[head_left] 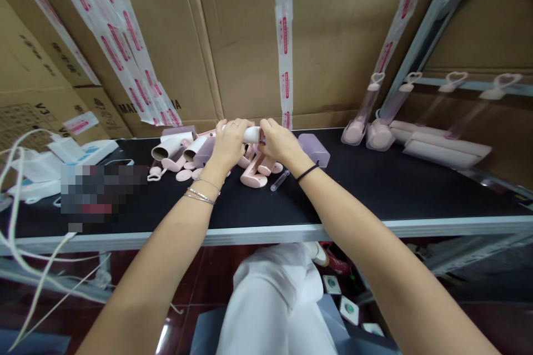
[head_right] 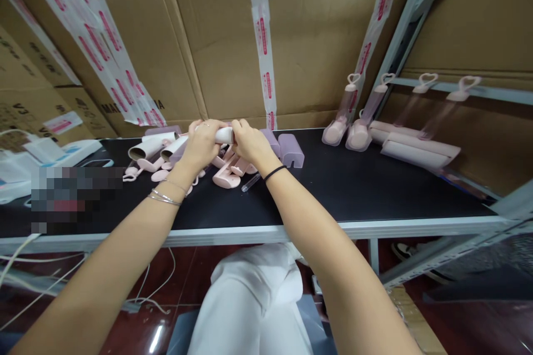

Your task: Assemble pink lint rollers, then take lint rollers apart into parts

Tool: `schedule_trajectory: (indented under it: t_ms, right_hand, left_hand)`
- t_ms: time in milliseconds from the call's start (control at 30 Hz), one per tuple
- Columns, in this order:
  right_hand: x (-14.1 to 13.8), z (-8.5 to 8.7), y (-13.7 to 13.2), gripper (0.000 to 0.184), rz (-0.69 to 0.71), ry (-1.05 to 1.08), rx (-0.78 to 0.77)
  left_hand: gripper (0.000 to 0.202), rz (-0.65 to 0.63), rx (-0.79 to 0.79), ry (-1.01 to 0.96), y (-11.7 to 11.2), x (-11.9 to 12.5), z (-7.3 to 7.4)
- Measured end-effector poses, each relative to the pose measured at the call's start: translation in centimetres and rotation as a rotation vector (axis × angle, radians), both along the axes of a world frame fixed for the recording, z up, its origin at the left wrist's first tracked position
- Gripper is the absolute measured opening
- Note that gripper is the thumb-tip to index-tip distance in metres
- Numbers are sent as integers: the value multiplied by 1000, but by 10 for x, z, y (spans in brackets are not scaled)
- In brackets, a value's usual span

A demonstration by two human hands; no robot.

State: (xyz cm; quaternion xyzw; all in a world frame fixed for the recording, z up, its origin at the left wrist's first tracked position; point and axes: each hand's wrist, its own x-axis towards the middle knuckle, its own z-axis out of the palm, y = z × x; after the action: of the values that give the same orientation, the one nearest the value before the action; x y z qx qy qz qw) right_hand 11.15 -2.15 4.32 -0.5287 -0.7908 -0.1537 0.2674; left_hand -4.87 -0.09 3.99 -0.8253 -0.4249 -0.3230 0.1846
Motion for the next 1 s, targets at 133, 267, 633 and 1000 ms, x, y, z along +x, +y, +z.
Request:
schedule_trajectory:
  t_ms: [133,267,633,1000]
  right_hand:
    - [4,-3,5,29,98,-21,7]
    - [7,-7,12,39,199,-20,39]
    - [5,-5,16,41,259,-30,94]
    - [4,-6,17,17,258,-91,106]
  left_hand:
    - [39,-20,-21,38,1,-1,-2]
    - [42,-21,-52,40,1,-1,-2]
    - [39,-17,-134,57,-4,-3,11]
    - [38,-41,-152,77,-5,-7,12]
